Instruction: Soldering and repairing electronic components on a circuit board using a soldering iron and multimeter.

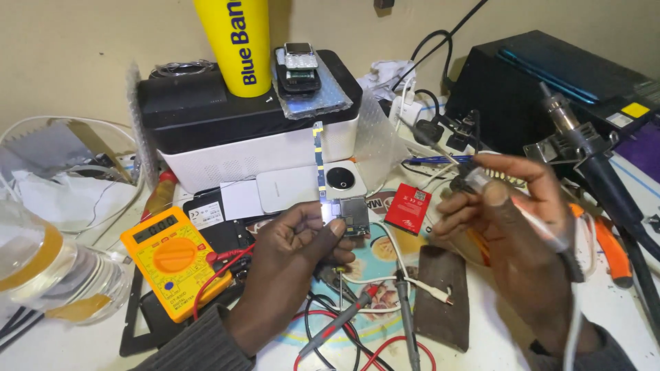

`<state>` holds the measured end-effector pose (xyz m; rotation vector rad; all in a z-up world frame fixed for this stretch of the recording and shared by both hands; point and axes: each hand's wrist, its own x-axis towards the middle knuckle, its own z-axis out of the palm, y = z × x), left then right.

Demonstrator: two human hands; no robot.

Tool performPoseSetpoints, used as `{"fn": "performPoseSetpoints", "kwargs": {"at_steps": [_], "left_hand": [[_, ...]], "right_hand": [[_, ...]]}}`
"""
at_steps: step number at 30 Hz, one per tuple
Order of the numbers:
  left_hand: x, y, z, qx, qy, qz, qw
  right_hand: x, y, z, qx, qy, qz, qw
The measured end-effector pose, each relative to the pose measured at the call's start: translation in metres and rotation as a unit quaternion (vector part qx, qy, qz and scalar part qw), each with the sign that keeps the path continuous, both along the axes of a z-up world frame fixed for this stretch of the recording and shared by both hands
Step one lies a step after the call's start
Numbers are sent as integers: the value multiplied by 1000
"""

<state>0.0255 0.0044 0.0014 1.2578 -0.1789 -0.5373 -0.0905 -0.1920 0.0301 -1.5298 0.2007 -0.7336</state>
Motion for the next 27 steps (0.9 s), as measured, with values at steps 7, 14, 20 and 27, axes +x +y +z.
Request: {"fn": "performPoseSetpoints", "kwargs": {"at_steps": [7,14,20,27], "left_hand": [[-3,-2,-8,15,-30,2,999],[-10,-2,-8,41,-98,4,994],[-11,-3,-8,56,-90,6,994],[-10,-3,-12,42,-101,2,994]], "right_hand": [[-35,-43,-48,17,-71,-39,997],[-47,-20,-37,-132,-16,-71,989],[-44,-22,-40,-162,60,-134,976],[-42,-20,-42,-103,22,-79,991]]}}
